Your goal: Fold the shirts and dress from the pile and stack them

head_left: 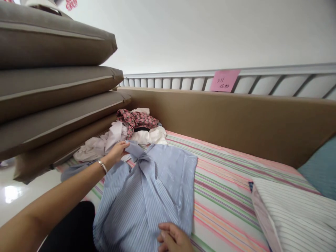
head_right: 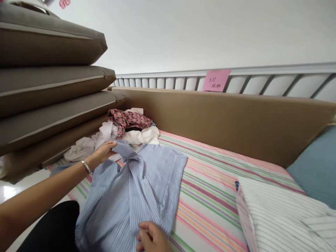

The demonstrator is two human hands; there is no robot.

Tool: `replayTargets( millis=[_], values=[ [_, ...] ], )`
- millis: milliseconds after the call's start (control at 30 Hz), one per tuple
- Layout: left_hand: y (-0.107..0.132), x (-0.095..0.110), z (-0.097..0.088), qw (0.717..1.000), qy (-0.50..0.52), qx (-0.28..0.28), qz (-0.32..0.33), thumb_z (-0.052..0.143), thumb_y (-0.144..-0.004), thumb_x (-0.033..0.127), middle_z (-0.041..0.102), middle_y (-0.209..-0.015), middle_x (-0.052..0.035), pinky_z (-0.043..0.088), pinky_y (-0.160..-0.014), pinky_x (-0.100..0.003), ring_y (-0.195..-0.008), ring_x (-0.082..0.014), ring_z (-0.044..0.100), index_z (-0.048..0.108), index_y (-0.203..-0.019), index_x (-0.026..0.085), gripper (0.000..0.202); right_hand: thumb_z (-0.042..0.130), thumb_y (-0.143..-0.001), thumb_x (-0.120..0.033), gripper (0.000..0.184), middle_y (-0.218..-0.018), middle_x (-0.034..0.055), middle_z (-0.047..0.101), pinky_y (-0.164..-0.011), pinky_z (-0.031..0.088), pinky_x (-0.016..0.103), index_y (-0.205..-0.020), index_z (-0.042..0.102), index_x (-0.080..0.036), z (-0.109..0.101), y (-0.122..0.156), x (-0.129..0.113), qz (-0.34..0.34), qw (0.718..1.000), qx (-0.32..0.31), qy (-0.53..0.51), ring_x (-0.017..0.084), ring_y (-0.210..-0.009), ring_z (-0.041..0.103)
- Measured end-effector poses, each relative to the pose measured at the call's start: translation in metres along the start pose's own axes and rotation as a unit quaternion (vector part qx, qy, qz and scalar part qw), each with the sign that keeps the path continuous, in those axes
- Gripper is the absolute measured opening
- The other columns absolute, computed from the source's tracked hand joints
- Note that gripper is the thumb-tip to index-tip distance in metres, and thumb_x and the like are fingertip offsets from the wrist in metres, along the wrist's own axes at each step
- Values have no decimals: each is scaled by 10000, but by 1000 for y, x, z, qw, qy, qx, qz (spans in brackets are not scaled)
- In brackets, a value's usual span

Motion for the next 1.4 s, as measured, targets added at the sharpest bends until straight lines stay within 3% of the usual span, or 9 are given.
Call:
replayTargets(
  millis=[133,400,533,767,933,1033,1167,1300,1400],
  values=[
    [67,-7,9,997,50,-51,-1,623,-741,263,597,-721,-22,508,-649,-248,-662,-125,585,530,-726,159,140,608,-620,-574,512,-770,47,639,-473,389,230,-921,585,-161,2,8,-7,-1,1000,2,-19,137,-603,605],
    [182,-115,3,960,178,-12,-214,692,-693,134,583,-642,5,532,-674,-268,-606,-126,608,468,-639,195,239,583,-557,-634,609,-779,51,614,-502,415,246,-930,583,-152,5,21,-21,4,1000,3,16,145,-643,593],
    [177,-112,-10,956,163,-52,-238,689,-738,245,656,-763,-63,541,-670,-299,-722,-190,664,538,-748,166,171,573,-564,-601,604,-784,60,617,-508,420,250,-949,578,-136,7,22,-23,3,1000,9,25,146,-641,594],
    [139,-88,-6,959,144,16,-242,609,-776,164,618,-640,-23,519,-578,-257,-554,-131,602,559,-762,140,57,572,-625,-530,489,-758,47,633,-502,437,252,-929,602,-147,8,22,-28,-25,999,29,30,151,-626,606],
    [170,-76,28,967,178,-49,-175,689,-713,227,583,-653,4,516,-546,-275,-544,-133,585,512,-732,179,184,537,-724,-397,486,-1044,122,652,-731,518,347,-1146,569,-158,14,24,-38,-153,974,118,114,218,-875,639],
    [193,-74,46,969,167,-62,-169,736,-656,265,553,-642,24,513,-539,-285,-533,-128,562,500,-714,196,252,566,-728,-293,632,-1393,106,453,-1015,404,414,-1340,430,-211,31,26,-45,-246,936,155,197,249,-1239,466],
    [205,-75,59,982,104,-71,-138,723,-644,291,596,-680,-9,477,-549,-243,-626,-140,577,557,-702,184,206,526,-742,-211,663,-1502,81,297,-1123,274,412,-1388,372,-215,52,15,-54,-275,912,179,248,224,-1379,271],
    [194,-71,52,989,44,-96,-102,693,-663,330,635,-761,-32,458,-577,-244,-718,-161,596,612,-773,172,209,398,-693,-81,579,-1366,91,494,-1105,294,353,-1250,537,-156,54,-14,-72,-282,917,171,225,175,-1290,415],
    [170,-61,36,988,4,-143,-57,674,-685,388,636,-776,-42,456,-618,-252,-749,-168,598,616,-800,163,259,398,-739,-155,439,-1193,89,627,-1053,348,351,-1119,618,-140,45,-33,-92,-259,940,158,155,184,-1157,534]
  ],
)
Point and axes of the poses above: each hand's wrist, its own y-axis away from the middle knuckle, its own z-axis out of the palm, x = y × z, the point moved 3 cm from there along -y, towards the middle knuckle
